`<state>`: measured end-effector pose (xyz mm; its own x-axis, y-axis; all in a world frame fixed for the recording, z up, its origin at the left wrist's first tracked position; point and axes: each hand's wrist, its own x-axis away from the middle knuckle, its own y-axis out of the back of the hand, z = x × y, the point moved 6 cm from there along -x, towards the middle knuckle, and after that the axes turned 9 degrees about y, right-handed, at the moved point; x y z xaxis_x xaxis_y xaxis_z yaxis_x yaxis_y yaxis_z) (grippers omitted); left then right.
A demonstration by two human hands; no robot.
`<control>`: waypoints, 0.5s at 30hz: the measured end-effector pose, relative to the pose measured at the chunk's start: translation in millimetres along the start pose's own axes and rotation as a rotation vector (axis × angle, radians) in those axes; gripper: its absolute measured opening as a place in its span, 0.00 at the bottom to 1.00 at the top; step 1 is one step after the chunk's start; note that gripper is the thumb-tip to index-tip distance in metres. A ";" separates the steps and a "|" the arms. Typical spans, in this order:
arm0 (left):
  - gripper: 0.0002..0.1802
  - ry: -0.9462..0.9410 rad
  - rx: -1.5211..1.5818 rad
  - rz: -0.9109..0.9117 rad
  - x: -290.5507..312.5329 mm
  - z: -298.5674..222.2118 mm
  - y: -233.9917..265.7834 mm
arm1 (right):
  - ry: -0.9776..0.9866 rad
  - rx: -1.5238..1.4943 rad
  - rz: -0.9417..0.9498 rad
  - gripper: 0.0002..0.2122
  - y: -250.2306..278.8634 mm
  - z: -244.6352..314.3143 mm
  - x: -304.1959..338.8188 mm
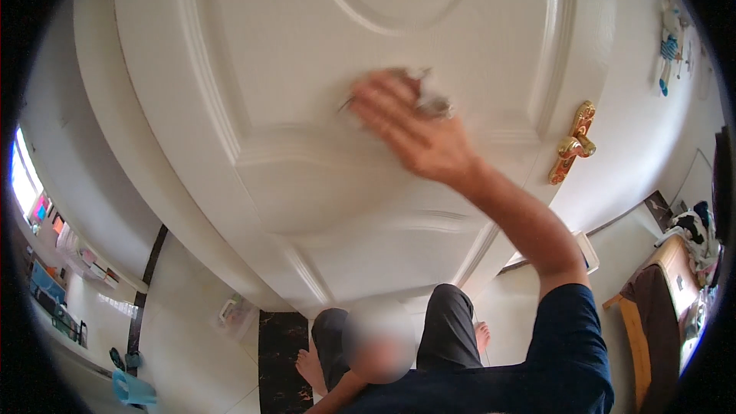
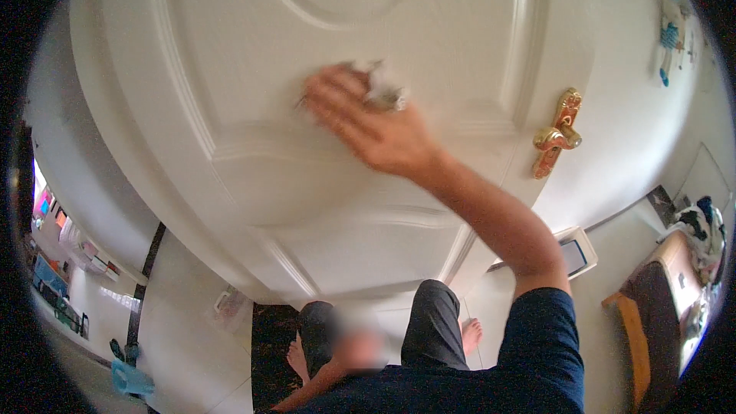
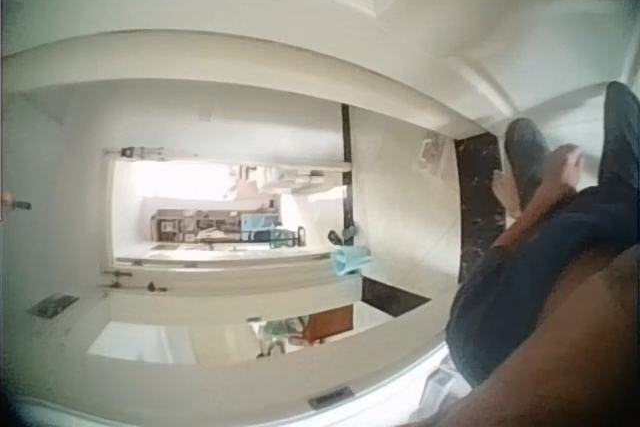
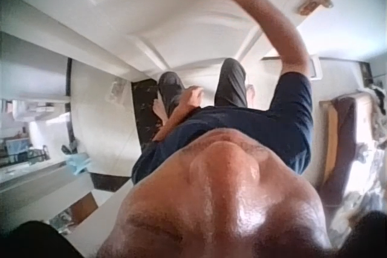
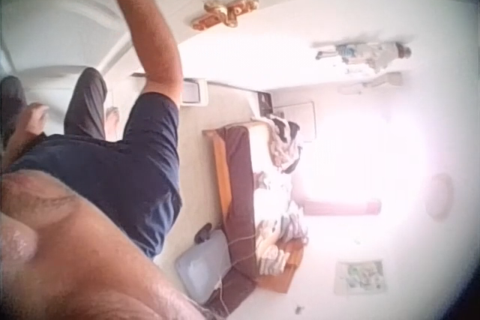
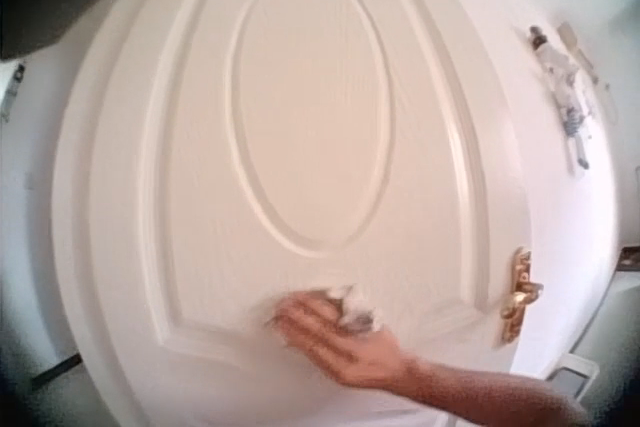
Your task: The person cleans a door and its hardware using a cloth, wiping the top edge, the door handle and lock plate, the flat surface of the door, and the side edge near the hinges.
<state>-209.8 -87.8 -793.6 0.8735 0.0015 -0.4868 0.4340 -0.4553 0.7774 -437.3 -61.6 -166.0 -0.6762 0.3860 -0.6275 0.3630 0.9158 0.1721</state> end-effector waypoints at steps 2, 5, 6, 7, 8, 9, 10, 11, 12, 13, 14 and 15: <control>0.17 0.001 0.059 0.029 -23.0 -12.3 13.0 | -0.156 0.077 -0.068 0.27 27.6 -53.1 26.5; 0.18 0.036 0.103 0.013 -39.5 -24.9 33.0 | -0.484 0.441 -0.137 0.24 61.5 -91.8 31.8; 0.19 0.043 0.118 0.002 -46.1 -31.6 41.5 | -0.482 0.427 -0.130 0.24 57.6 -84.6 26.9; 0.19 0.068 0.120 -0.022 -49.2 -35.6 54.3 | -0.488 0.404 -0.136 0.23 44.8 -69.6 15.8; 0.19 0.084 0.116 -0.050 -56.4 -39.8 71.8 | -0.390 0.307 -0.109 0.22 24.8 -50.7 8.7; 0.20 0.097 0.113 -0.078 -69.4 -46.2 92.1 | -0.294 0.102 -0.023 0.25 8.6 -29.8 5.0; 0.21 0.110 0.094 -0.108 -81.8 -52.8 116.1 | -0.224 -0.095 -0.027 0.21 -5.3 -2.7 -1.1; 0.21 0.123 0.069 -0.140 -98.2 -59.0 140.6 | -0.055 -0.083 0.113 0.22 -12.6 21.1 -8.1; 0.22 0.128 0.035 -0.168 -115.9 -65.4 166.4 | -0.014 -0.102 0.140 0.22 -9.6 20.7 -11.5; 0.22 0.124 0.003 -0.193 -136.8 -71.5 189.3 | 0.026 -0.115 0.168 0.21 -3.5 14.9 -14.0; 0.23 0.115 -0.042 -0.207 -157.4 -76.9 208.0 | 0.002 -0.081 0.127 0.22 6.2 -0.6 -13.1; 0.24 0.100 -0.092 -0.216 -179.0 -81.9 225.5 | -0.024 -0.046 0.092 0.23 14.4 -20.7 -8.3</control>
<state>-250.2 -117.8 -498.5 0.7735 0.1799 -0.6078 0.6275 -0.3519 0.6945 -439.8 -49.3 -142.6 -0.6258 0.4664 -0.6251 0.3926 0.8809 0.2642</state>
